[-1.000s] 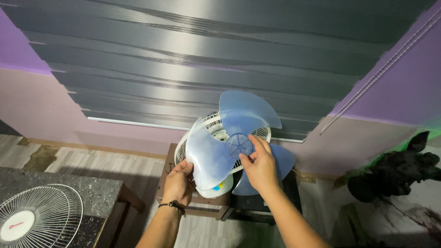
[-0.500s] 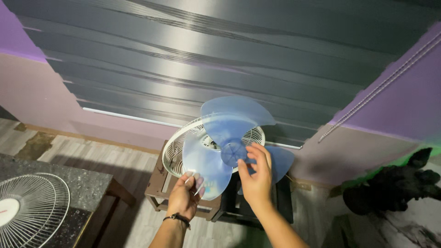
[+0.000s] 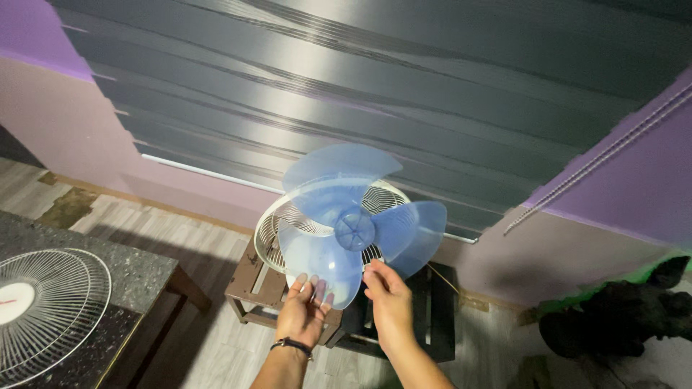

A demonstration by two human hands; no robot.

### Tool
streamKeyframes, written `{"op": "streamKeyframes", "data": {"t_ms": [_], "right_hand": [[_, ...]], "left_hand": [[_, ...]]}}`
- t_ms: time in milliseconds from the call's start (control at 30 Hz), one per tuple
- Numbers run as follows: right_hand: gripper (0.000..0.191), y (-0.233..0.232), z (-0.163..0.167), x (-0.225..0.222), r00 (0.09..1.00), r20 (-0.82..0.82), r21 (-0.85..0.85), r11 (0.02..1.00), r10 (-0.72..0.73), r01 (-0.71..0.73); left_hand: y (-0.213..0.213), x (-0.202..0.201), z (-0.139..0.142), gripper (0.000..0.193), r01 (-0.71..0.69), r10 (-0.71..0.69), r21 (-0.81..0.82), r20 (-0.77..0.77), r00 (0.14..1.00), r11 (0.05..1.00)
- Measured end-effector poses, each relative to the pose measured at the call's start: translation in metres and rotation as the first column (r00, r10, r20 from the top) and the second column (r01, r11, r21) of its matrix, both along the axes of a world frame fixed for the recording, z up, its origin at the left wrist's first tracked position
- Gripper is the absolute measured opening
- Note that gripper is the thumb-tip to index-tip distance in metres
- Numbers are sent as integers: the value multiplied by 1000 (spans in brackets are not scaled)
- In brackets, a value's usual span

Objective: The person assembles a table fan by attaching the front grille, securing the central hub nut, and mounting the blue fan blade onto the motor shaft. The person then places the rear grille over the assembly.

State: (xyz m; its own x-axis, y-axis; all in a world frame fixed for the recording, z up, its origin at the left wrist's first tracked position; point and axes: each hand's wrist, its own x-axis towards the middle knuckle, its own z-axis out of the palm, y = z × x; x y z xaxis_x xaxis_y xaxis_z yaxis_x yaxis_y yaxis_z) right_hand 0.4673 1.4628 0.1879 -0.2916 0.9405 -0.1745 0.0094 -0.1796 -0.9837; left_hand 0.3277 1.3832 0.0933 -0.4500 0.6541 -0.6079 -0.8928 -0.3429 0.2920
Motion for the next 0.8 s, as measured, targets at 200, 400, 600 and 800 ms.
{"op": "streamKeyframes", "data": {"t_ms": [200, 400, 600, 800], "right_hand": [[42, 20, -4, -12, 1000, 20, 33, 999, 22, -22], [32, 29, -12, -10, 996, 81, 100, 994, -47, 38], [21, 42, -17, 14, 997, 60, 144, 989, -48, 39], [18, 60, -27, 29, 996, 85, 188, 982, 7, -23]], "left_hand": [[1, 24, 4, 31, -52, 44, 72, 114, 993, 996], [-3, 39, 0, 30, 10, -26, 183, 84, 996, 983], [-7, 32, -28, 36, 118, -125, 161, 34, 992, 980], [18, -13, -57, 24, 196, -261, -234, -295, 919, 952]]}}
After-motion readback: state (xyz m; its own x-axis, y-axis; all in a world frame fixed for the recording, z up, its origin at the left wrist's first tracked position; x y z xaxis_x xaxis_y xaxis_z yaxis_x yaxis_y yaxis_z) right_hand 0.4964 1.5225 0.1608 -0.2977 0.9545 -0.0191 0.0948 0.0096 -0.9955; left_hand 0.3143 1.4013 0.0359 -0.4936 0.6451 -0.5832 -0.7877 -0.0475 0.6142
